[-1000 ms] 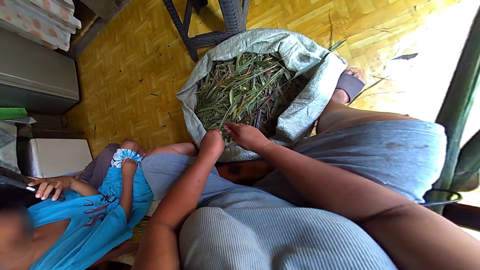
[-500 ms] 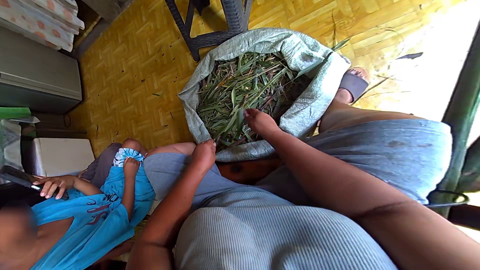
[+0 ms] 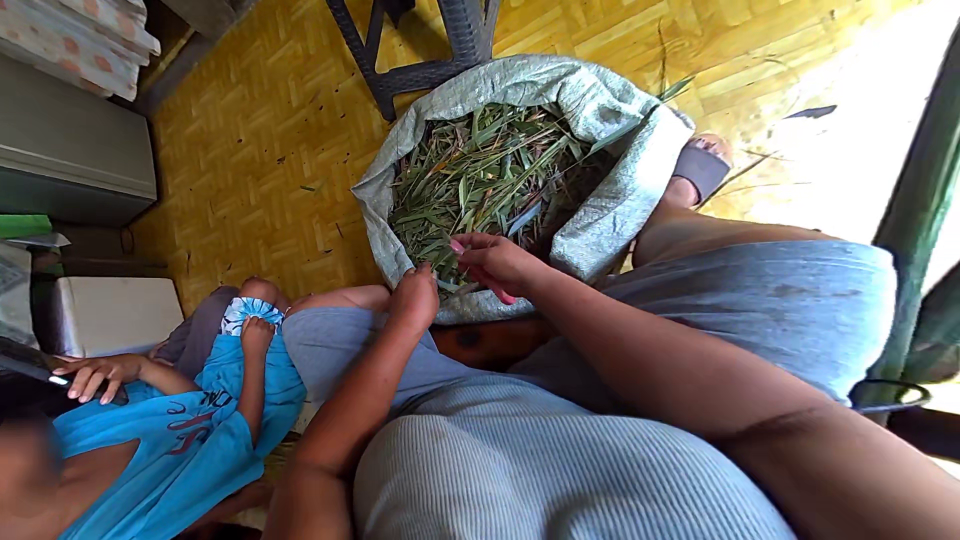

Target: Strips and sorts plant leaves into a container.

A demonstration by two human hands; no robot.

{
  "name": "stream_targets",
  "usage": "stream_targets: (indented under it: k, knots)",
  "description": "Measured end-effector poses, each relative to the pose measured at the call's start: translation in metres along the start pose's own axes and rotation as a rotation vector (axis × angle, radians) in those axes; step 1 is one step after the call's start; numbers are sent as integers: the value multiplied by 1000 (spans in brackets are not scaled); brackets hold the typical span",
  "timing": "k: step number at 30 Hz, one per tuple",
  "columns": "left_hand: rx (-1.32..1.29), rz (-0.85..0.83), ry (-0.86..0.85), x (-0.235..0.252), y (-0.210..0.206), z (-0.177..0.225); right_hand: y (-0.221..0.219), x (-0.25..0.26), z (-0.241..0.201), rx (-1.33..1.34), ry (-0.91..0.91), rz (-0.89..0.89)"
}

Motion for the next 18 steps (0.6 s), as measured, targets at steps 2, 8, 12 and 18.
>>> stream_targets:
  k: [2, 8, 12, 18]
  knots:
    - [-5, -3, -19, 2, -3, 7, 0, -1, 1, 81, -58, -15]
    - [-195, -58, 0, 8, -6, 5, 1, 1, 3, 170, -122, -37]
    - [-381, -154, 110, 7, -7, -5, -1, 2, 5, 174, -112, -40]
    - [-568, -221, 259, -11, -3, -13, 5, 4, 2, 174, -68, 50]
Point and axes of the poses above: each hand's wrist, its own x-axis towards the middle knuckle, its own y-axis out of the back of the hand, z = x × y, the point moved 4 cm from there along x, towards the middle knuckle, and after that the axes turned 13 degrees about z, right-handed, at the moved point
